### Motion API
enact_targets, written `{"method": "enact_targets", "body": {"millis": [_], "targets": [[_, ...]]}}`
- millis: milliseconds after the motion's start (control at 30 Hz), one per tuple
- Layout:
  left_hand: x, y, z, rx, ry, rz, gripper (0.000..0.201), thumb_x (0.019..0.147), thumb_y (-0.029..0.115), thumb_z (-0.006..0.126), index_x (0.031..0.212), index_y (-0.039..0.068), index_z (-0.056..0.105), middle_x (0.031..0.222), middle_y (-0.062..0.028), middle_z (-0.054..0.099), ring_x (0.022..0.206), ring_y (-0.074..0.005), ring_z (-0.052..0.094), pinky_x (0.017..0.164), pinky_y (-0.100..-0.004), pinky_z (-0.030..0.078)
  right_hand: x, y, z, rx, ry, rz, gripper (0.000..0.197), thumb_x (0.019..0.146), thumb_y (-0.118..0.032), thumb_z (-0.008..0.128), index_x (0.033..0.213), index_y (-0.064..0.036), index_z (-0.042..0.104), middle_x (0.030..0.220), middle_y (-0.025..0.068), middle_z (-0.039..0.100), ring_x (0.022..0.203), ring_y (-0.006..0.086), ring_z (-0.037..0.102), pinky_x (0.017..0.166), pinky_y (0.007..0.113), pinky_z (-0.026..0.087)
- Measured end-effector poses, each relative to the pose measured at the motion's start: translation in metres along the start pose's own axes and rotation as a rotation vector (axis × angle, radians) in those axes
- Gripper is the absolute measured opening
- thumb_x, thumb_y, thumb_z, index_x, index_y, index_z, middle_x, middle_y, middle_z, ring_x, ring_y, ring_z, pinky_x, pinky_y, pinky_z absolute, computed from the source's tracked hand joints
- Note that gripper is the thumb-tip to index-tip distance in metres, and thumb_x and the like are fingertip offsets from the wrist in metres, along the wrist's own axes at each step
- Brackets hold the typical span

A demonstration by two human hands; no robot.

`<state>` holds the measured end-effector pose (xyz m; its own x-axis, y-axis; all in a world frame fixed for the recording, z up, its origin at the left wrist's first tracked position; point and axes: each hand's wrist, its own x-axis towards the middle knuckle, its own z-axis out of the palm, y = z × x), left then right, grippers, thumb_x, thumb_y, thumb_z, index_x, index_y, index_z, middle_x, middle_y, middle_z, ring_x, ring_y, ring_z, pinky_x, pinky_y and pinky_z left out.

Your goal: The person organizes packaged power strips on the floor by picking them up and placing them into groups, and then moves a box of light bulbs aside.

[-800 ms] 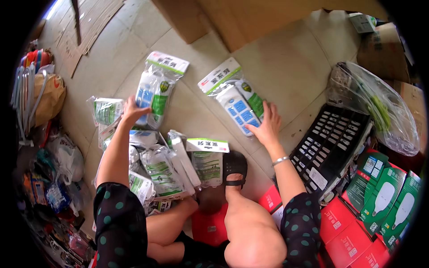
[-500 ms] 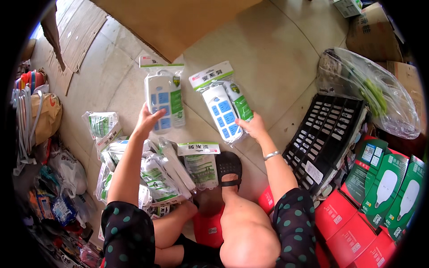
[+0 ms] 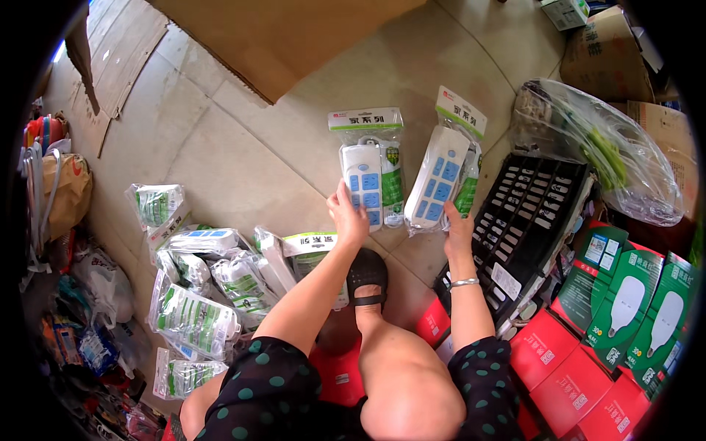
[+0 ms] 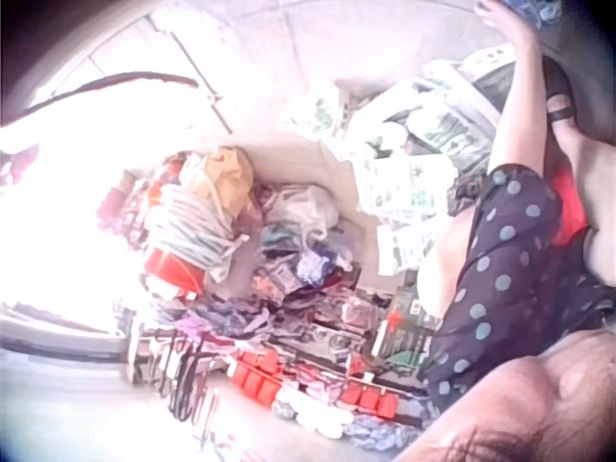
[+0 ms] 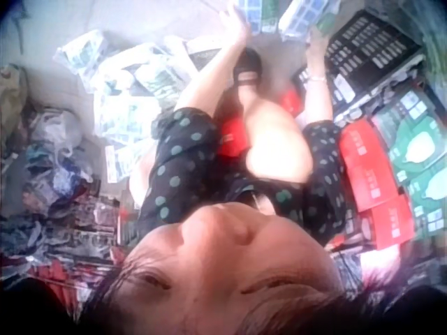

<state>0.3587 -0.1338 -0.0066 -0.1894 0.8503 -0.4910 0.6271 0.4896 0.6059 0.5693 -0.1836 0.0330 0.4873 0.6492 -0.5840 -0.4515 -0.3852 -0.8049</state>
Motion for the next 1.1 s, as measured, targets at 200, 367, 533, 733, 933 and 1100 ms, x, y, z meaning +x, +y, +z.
{"method": "enact_targets", "body": {"millis": [200, 367, 533, 733, 933, 1100], "targets": [[0.004, -0.048, -0.021, -0.209, -0.219, 0.004, 0.076, 0.079, 0.002, 0.063, 0.143, 0.006, 0.022, 0.084, -0.0108, 0.058, 0.079, -0.0227, 0.058, 0.077, -0.0348, 0.048, -0.007, -0.006, 0.032, -0.111, -0.133, 0.042, 0.037, 0.078, -0.016, 0.073, 0.109, -0.0008, 0.058, 0.1, 0.0046, 0.063, 0.089, 0.0138, 0.059, 0.081, 0.028, 0.047], [0.009, -0.06, 0.003, -0.458, -0.291, 0.039, 0.063, 0.086, 0.023, 0.061, 0.138, 0.003, 0.033, 0.1, -0.0172, 0.054, 0.092, -0.0266, 0.056, 0.084, -0.0369, 0.045, 0.01, 0.009, 0.06, -0.755, -0.248, 0.068, 0.05, 0.074, -0.027, 0.076, 0.109, 0.0026, 0.055, 0.099, 0.0076, 0.062, 0.091, 0.0179, 0.06, 0.084, 0.03, 0.046], [-0.002, -0.06, -0.008, -0.487, -0.221, 0.041, 0.063, 0.086, 0.034, 0.063, 0.134, 0.0, 0.04, 0.117, -0.0252, 0.049, 0.107, -0.0347, 0.051, 0.092, -0.0426, 0.041, -0.008, 0.012, 0.083, -0.405, -0.307, 0.202, 0.058, 0.073, -0.029, 0.077, 0.115, 0.0005, 0.051, 0.104, 0.01, 0.06, 0.092, 0.0207, 0.06, 0.082, 0.03, 0.048], [-0.031, -0.018, -0.032, -0.426, -0.211, 0.316, 0.073, 0.077, 0.019, 0.071, 0.138, 0.001, 0.033, 0.124, -0.0242, 0.045, 0.111, -0.0369, 0.046, 0.095, -0.0435, 0.038, -0.019, 0.003, 0.067, -0.409, -0.316, -0.012, 0.05, 0.075, -0.01, 0.072, 0.118, -0.001, 0.048, 0.103, 0.0071, 0.059, 0.092, 0.0163, 0.058, 0.08, 0.029, 0.049], [-0.035, 0.008, -0.067, -0.106, -0.533, 0.537, 0.058, 0.08, 0.021, 0.067, 0.132, 0.008, 0.046, 0.118, -0.0183, 0.053, 0.108, -0.0355, 0.05, 0.09, -0.042, 0.044, 0.024, 0.008, 0.017, -0.504, -0.106, 0.112, 0.059, 0.073, -0.01, 0.069, 0.124, 0.0012, 0.042, 0.107, 0.0105, 0.055, 0.098, 0.0188, 0.055, 0.086, 0.031, 0.045], [0.01, -0.019, -0.177, 0.296, -0.596, 0.66, 0.037, 0.078, 0.013, 0.063, 0.115, 0.008, 0.058, 0.113, -0.0148, 0.057, 0.109, -0.0341, 0.05, 0.092, -0.0426, 0.043, 0.007, 0.014, 0.039, -1.265, 0.136, -0.808, 0.069, 0.07, -0.01, 0.066, 0.132, 0.0021, 0.037, 0.127, 0.0224, 0.045, 0.12, 0.0342, 0.043, 0.103, 0.042, 0.033]]}}
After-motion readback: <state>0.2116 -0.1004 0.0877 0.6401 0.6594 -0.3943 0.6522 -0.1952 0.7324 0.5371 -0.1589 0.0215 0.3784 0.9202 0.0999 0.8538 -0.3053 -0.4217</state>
